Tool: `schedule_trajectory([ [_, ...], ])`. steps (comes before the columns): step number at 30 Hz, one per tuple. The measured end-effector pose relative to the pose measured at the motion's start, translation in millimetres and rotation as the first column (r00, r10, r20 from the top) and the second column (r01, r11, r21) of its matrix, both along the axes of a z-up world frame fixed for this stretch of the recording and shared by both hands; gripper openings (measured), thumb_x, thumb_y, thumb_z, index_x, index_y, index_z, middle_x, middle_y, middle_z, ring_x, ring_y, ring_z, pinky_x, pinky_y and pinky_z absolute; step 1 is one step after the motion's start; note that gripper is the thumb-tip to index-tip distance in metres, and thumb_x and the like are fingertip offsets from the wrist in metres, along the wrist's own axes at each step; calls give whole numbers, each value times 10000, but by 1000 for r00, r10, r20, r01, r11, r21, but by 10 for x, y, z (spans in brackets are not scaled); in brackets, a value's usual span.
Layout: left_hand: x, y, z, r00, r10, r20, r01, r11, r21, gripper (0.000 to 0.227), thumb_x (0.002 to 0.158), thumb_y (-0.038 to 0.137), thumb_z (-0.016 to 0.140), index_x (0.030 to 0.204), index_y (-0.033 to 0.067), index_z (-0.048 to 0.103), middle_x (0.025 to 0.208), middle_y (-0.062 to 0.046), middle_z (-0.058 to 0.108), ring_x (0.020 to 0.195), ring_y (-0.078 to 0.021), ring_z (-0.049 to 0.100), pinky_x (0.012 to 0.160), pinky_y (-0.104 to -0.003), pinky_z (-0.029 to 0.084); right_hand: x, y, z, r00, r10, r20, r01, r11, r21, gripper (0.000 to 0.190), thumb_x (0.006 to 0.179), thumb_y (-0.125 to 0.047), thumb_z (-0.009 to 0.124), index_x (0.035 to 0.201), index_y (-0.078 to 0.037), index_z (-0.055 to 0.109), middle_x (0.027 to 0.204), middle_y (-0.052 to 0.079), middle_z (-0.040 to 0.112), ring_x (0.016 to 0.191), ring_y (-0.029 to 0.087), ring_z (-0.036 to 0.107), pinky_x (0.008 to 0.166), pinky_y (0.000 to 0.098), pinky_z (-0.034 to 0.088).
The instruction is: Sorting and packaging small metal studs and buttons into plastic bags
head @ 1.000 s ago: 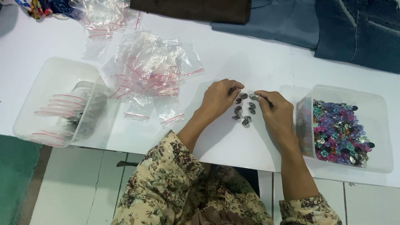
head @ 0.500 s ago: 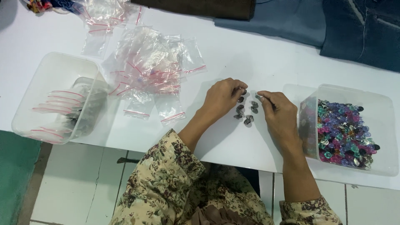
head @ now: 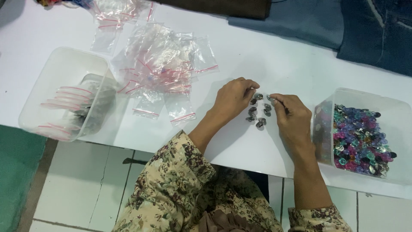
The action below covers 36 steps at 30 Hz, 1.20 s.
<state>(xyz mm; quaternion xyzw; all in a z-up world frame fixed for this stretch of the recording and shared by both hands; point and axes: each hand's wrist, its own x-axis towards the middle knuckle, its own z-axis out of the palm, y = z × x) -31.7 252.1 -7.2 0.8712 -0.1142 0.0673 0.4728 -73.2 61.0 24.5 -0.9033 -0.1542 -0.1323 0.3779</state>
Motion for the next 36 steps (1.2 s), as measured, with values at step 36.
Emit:
schedule_trajectory([
  [36, -1642, 1273, -207, 910, 207, 360, -305, 922, 240, 519, 876, 201, 784, 1371, 182, 631, 1283, -112, 663, 1232, -357, 614, 995, -513, 457, -341, 1197, -229, 680, 628, 379, -414, 755, -508, 100, 936, -121, 724, 1031, -138, 749, 920, 31, 701, 930, 229, 689, 834, 397, 511],
])
